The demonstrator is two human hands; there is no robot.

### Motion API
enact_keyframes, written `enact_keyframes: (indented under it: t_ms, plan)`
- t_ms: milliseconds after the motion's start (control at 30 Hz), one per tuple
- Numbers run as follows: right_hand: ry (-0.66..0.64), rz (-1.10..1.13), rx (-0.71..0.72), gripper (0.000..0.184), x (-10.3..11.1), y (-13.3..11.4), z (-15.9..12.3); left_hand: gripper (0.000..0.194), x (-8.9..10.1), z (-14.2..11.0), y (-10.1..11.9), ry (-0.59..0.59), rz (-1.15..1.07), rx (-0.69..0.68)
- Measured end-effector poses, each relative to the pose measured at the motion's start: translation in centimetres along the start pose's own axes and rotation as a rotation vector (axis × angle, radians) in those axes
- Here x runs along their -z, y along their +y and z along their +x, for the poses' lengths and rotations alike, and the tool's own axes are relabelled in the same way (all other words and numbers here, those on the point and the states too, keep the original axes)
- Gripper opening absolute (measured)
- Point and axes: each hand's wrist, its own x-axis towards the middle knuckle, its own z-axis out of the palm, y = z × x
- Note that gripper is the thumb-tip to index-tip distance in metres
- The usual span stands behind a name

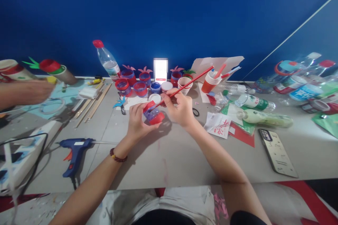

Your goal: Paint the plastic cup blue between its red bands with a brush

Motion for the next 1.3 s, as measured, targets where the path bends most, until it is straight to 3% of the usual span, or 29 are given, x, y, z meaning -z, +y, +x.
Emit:
enact_keyframes:
  t_ms: [200, 433, 600, 900, 1100, 1300]
  plan:
    - [0.065, -0.130, 0.057, 0.014, 0.6, 0.2, 0.2, 0.082, 0.0, -0.1, -0.1, -0.012, 0.008, 0.026]
    - [0.014, 0.077, -0.001, 0.010, -0.3, 0.3, -0.6, 0.083, 0.0, 0.0, -0.2, -0.018, 0.017, 0.013]
    - [0.003, -0.048, 0.064, 0.011, -0.6, -0.1, -0.7, 0.084, -0.1, -0.1, -0.4, -0.027, -0.002, 0.020]
    - [0.117, -0.127, 0.075, 0.013, 0.4, -0.1, 0.2, 0.080, 0.2, 0.0, 0.0, -0.017, 0.009, 0.038]
    - [0.017, 0.117, -0.063, 0.018, 0.1, 0.3, -0.5, 0.084, 0.0, -0.1, -0.3, -0.029, 0.017, 0.038]
    - [-0.014, 0.075, -0.039, 0.019, -0.5, -0.2, -0.4, 0.083, 0.0, -0.1, -0.4, 0.000, 0.036, 0.017]
